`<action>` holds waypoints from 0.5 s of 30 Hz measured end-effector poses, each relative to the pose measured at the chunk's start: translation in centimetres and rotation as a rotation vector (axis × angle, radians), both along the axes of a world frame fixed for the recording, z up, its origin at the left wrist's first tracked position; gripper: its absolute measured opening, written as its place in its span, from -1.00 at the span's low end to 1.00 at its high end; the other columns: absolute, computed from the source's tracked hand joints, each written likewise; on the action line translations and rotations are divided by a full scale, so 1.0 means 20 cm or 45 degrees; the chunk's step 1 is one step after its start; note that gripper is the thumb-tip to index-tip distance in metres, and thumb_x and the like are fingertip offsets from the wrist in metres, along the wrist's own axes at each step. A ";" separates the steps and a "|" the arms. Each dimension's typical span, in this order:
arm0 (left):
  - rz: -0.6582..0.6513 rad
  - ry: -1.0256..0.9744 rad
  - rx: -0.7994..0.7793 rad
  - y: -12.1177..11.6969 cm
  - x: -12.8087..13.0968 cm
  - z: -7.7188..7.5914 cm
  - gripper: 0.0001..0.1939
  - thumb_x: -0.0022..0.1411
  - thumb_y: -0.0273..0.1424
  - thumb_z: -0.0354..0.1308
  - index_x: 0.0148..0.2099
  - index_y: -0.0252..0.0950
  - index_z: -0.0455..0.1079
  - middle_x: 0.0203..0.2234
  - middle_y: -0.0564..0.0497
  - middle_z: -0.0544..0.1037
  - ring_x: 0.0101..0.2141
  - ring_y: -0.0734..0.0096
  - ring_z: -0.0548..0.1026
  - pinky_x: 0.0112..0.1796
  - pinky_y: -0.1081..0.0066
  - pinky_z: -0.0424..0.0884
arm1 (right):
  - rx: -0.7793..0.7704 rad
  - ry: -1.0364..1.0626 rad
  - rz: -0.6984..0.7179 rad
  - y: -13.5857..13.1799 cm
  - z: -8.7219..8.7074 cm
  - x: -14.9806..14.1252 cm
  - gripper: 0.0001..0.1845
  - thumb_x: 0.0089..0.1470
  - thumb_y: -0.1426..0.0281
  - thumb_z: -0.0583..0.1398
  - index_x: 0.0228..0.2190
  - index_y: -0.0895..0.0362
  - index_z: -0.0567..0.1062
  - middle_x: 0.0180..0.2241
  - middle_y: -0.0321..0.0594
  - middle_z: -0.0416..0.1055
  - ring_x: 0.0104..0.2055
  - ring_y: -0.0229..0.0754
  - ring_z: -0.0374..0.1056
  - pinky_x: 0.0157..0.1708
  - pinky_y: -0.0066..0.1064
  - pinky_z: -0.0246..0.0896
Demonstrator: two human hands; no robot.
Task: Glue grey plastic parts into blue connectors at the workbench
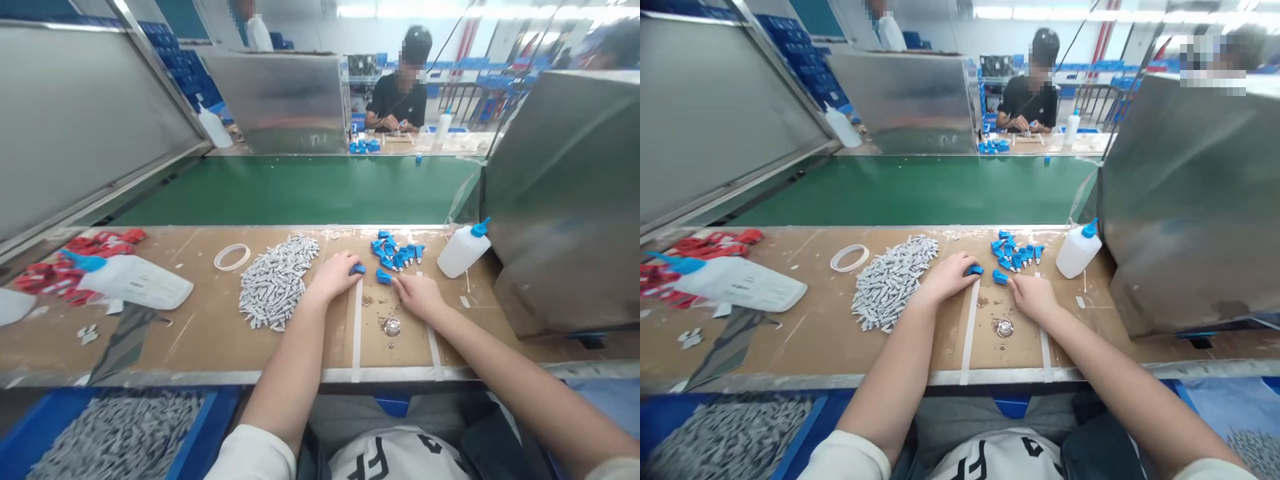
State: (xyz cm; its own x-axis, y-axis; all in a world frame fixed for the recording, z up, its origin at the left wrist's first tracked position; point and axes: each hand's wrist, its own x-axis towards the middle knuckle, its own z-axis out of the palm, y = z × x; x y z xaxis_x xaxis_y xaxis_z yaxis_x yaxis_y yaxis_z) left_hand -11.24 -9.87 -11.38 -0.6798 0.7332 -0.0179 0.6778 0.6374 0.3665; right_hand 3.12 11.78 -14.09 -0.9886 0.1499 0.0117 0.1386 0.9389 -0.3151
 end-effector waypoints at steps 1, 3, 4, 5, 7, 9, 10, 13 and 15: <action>-0.008 0.004 -0.022 0.00 -0.01 0.00 -0.84 0.34 -0.34 0.16 -0.09 -0.25 0.50 -0.13 -0.12 0.52 -0.15 0.10 0.51 -0.09 0.18 0.44 | 0.033 -0.022 -0.048 -0.01 0.03 -0.03 -0.51 0.43 0.12 -0.01 -0.41 0.12 0.46 -0.32 -0.04 0.57 -0.26 -0.05 0.47 -0.33 -0.35 0.08; -0.043 0.081 0.098 0.02 0.01 0.03 -0.84 0.39 -0.33 0.11 -0.13 -0.25 0.49 -0.17 -0.12 0.54 -0.18 0.12 0.53 -0.13 0.18 0.45 | -0.103 0.003 -0.168 -0.03 0.10 -0.04 -0.49 0.43 0.08 0.02 -0.42 0.14 0.47 -0.32 -0.04 0.56 -0.22 -0.05 0.47 -0.28 -0.36 0.14; -0.105 0.155 0.225 0.04 0.05 0.07 -0.84 0.40 -0.33 0.10 -0.12 -0.24 0.49 -0.18 -0.11 0.55 -0.16 0.12 0.53 -0.12 0.18 0.46 | -0.274 0.050 -0.205 -0.04 0.13 -0.02 -0.50 0.43 0.07 0.03 -0.40 0.14 0.48 -0.31 -0.06 0.56 -0.20 -0.07 0.47 -0.25 -0.36 0.18; -0.212 0.246 0.391 0.07 0.11 0.13 -0.84 0.42 -0.32 0.10 -0.08 -0.21 0.49 -0.18 -0.08 0.56 -0.13 0.14 0.53 -0.10 0.18 0.46 | -0.500 0.122 -0.186 -0.05 0.17 0.02 -0.53 0.43 0.08 0.03 -0.32 0.14 0.50 -0.28 -0.10 0.55 -0.18 -0.10 0.46 -0.22 -0.37 0.22; -0.459 0.479 0.617 0.13 0.28 0.24 -0.83 0.42 -0.32 0.13 -0.02 -0.14 0.50 -0.17 -0.05 0.59 -0.11 0.14 0.54 -0.07 0.16 0.46 | -0.987 0.268 0.021 -0.07 0.24 0.15 -0.62 0.42 0.11 0.06 -0.06 0.12 0.48 -0.19 -0.16 0.55 -0.14 -0.15 0.46 -0.17 -0.39 0.30; -0.694 0.628 0.598 0.19 0.47 0.34 -0.78 0.39 -0.41 0.13 0.01 -0.10 0.50 -0.17 -0.03 0.63 -0.14 0.14 0.56 -0.09 0.15 0.47 | -1.295 0.316 0.255 -0.08 0.28 0.35 -0.58 0.39 0.12 0.11 0.12 0.10 0.40 -0.22 -0.23 0.52 -0.17 -0.19 0.45 -0.16 -0.40 0.34; -0.750 0.684 0.627 0.21 0.57 0.38 -0.75 0.36 -0.45 0.13 0.03 -0.10 0.50 -0.16 -0.04 0.63 -0.13 0.13 0.57 -0.10 0.14 0.49 | -1.372 0.320 0.307 -0.08 0.30 0.46 -0.58 0.38 0.14 0.12 0.14 0.09 0.39 -0.26 -0.26 0.51 -0.22 -0.21 0.45 -0.19 -0.41 0.35; -0.877 0.693 0.649 0.24 0.80 0.40 -0.55 0.24 -0.46 0.23 0.16 -0.04 0.45 -0.04 -0.07 0.64 -0.05 0.08 0.59 -0.06 0.11 0.56 | -1.303 0.376 0.281 -0.02 0.26 0.82 -0.58 0.33 0.14 0.19 0.10 0.09 0.46 -0.29 -0.26 0.52 -0.26 -0.20 0.46 -0.18 -0.41 0.36; -0.865 0.753 0.666 0.23 0.89 0.37 -0.37 0.09 -0.44 0.36 0.20 0.09 0.44 0.00 -0.05 0.63 -0.03 -0.02 0.60 -0.09 0.03 0.60 | -1.097 0.533 0.140 0.09 0.18 1.04 -0.53 0.28 0.08 0.22 0.08 0.08 0.50 -0.16 -0.16 0.58 -0.14 -0.13 0.50 -0.08 -0.36 0.37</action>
State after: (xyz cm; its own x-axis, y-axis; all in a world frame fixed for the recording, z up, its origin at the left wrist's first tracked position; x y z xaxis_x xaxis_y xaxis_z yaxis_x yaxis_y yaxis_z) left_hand 6.60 -5.24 -4.07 0.0821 0.7850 0.6140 0.9959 -0.0884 -0.0201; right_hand 23.86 13.54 -10.54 -0.9385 0.1789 0.2954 -0.2161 0.3631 -0.9064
